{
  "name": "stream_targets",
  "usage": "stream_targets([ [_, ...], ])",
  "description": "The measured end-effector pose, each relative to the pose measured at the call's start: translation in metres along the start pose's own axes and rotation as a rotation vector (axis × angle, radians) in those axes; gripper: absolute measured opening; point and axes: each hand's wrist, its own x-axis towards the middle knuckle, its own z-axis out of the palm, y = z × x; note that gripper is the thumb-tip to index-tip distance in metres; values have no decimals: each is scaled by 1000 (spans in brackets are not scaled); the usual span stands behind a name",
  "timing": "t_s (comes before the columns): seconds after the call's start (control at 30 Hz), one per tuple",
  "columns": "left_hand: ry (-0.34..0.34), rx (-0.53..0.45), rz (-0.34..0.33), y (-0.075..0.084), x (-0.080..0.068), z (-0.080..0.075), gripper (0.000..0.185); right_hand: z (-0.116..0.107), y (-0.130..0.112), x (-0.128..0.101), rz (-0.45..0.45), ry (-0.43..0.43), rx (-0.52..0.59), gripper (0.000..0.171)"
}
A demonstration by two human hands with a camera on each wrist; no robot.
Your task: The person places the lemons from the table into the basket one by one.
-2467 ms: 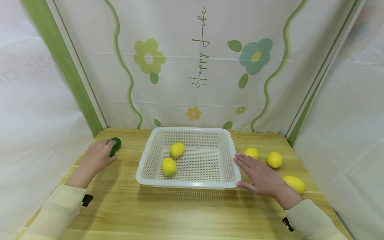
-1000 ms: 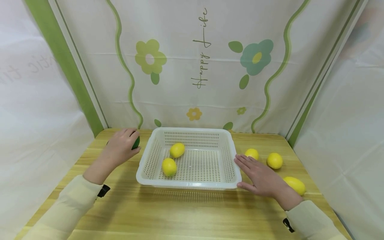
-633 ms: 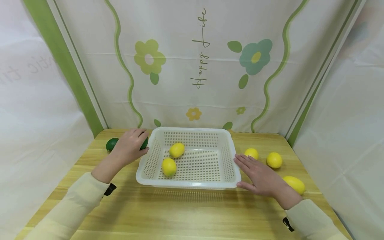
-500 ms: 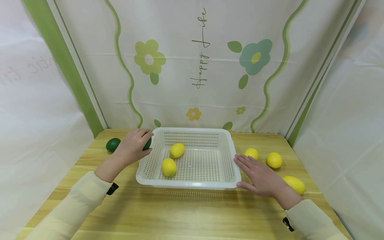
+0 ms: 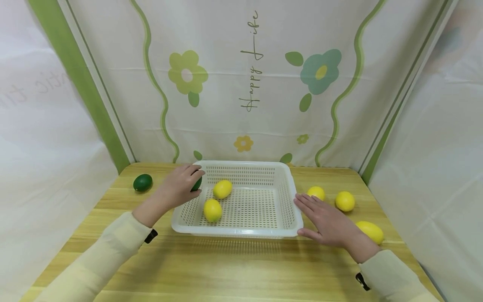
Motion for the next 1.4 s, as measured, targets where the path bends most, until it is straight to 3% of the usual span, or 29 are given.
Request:
stream_targets([
  [0.23, 13, -2, 33, 1, 4, 8, 49, 0, 0, 0, 3, -7, -2, 78],
  [0.5, -8, -31, 26, 0, 8, 17, 47, -1, -1, 0, 12, -14, -3, 78],
  [0.9, -86, -38, 28, -1, 11, 29, 46, 1, 1, -1, 13, -8, -3, 79],
  [1.17, -96, -93, 36, -2, 15, 36, 44, 1, 0, -1, 21, -9, 1, 79],
  [1.4, -150, -153, 19, -4, 16, 43, 43, 1, 0, -1, 18, -7, 0, 78],
])
